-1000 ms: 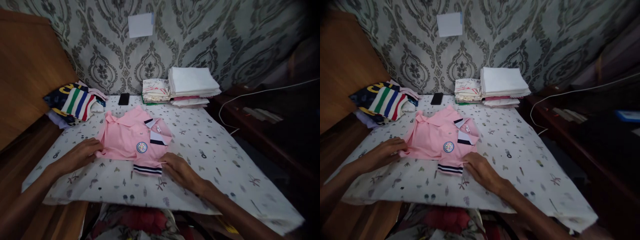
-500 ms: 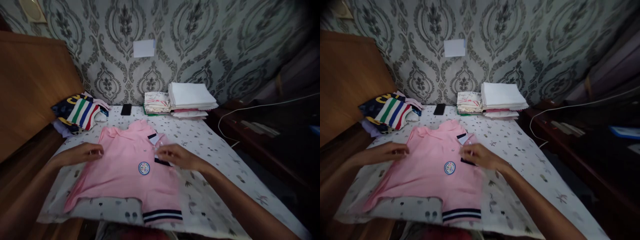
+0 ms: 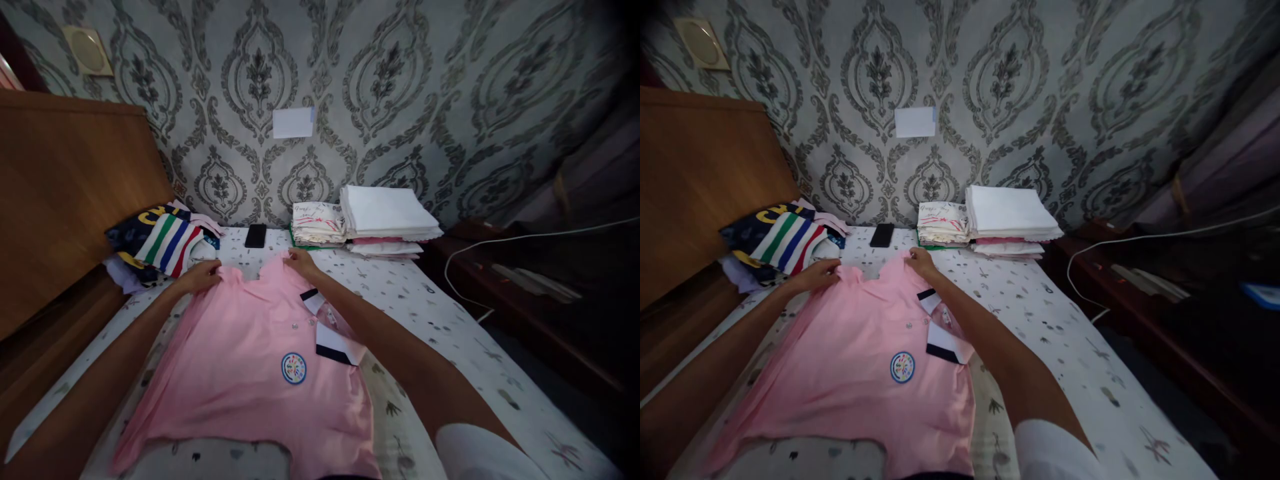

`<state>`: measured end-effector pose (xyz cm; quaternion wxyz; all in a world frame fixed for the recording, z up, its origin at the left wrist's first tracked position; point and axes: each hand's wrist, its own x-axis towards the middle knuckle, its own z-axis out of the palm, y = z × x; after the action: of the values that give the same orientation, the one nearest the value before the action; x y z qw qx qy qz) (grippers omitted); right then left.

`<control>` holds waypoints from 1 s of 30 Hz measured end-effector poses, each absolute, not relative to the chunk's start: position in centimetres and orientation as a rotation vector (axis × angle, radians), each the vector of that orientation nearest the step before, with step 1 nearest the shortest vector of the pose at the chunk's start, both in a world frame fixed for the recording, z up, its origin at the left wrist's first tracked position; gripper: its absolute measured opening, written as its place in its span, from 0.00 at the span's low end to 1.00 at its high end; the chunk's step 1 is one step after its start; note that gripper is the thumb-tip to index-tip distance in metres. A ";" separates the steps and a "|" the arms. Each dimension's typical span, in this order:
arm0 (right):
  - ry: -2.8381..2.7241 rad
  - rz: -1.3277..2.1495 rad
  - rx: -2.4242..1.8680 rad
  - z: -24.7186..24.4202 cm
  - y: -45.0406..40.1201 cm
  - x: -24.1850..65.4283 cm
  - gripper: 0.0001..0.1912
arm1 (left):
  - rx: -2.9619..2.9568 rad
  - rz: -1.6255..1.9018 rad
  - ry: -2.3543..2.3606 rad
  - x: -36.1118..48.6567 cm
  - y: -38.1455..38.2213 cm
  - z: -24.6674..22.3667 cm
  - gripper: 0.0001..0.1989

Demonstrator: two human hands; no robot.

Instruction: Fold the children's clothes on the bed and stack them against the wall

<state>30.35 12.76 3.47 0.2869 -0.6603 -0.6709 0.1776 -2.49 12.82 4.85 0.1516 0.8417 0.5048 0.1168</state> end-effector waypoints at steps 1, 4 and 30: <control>-1.770 0.432 -1.727 3.6 12.9 30.7 0.14 | 2.407 0.391 1.436 -2.6 13.1 5.1 0.06; -1.658 0.274 -1.673 4.1 13.4 32.1 0.21 | 2.394 0.572 1.474 -2.5 13.7 5.7 0.06; -1.598 0.443 -2.084 2.3 4.3 39.3 0.02 | 2.563 0.242 1.964 -7.1 6.1 0.7 0.25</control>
<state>39.30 4.27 2.35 0.2370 -0.7602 -0.5829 0.1617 -7.05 6.10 0.71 -0.0481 0.7907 0.6057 0.0746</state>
